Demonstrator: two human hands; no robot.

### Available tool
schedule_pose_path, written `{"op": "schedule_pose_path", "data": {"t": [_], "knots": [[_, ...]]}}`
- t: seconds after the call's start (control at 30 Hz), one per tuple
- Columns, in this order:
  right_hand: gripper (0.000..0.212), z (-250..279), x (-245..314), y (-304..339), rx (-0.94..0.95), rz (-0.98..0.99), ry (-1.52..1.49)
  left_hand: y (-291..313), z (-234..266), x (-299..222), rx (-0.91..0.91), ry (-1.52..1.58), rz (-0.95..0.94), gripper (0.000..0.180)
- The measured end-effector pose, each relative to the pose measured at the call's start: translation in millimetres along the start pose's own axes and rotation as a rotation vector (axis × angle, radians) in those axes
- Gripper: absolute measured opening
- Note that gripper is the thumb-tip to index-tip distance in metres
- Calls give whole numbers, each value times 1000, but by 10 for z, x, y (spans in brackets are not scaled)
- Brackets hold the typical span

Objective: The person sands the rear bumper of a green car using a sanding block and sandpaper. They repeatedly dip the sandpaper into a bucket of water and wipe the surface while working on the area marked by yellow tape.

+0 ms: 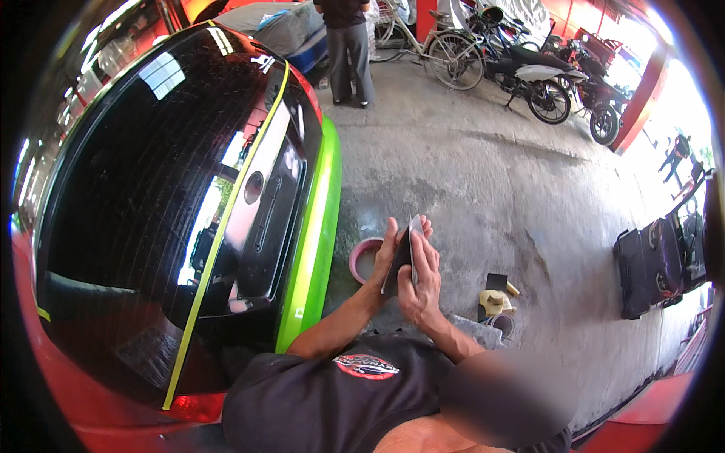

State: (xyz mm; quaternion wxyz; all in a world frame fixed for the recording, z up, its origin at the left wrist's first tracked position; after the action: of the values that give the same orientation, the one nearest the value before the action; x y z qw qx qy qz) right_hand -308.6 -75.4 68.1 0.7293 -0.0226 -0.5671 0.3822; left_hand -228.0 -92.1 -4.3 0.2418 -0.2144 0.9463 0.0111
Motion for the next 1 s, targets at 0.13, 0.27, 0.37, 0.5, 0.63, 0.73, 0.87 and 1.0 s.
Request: {"op": "schedule_pose_path", "data": {"t": [0.13, 0.27, 0.37, 0.5, 0.63, 0.73, 0.87, 1.0], "knots": [[55, 15, -115, -64, -98, -127, -13, 24, 294, -40, 82, -403, 17, 44], [49, 43, -742, -45, -142, -317, -18, 107, 457, -202, 26, -747, -60, 35], [46, 251, -1069, -71, -114, -501, -144, 167, 807, -305, -216, -397, -2, 26], [54, 127, -777, 88, 49, -360, -172, 92, 1068, -280, -213, -403, 0, 23], [61, -169, -254, 207, 134, -246, -191, 29, 987, 1, -268, -503, 27, 27], [57, -157, -399, 162, 110, -246, 7, 132, 480, 117, -192, -367, 41, 44], [52, -32, -370, 90, 82, -255, -43, 76, 280, 54, -123, -314, 76, 63], [55, -78, -146, 264, 171, -149, -73, -127, 577, -37, -171, -392, 69, 71]]}}
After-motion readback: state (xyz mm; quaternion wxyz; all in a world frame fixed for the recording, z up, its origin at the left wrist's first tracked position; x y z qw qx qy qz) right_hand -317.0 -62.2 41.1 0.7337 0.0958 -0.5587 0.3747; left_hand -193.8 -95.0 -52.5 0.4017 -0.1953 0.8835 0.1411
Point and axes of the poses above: each hand's wrist, its own y-axis away from the middle knuckle, its own z-axis out of the back of the hand, x = y × z, the point moved 10 cm from there along -y, towards the middle knuckle, and after that the axes turned 10 degrees about -z, right-handed, at the moved point
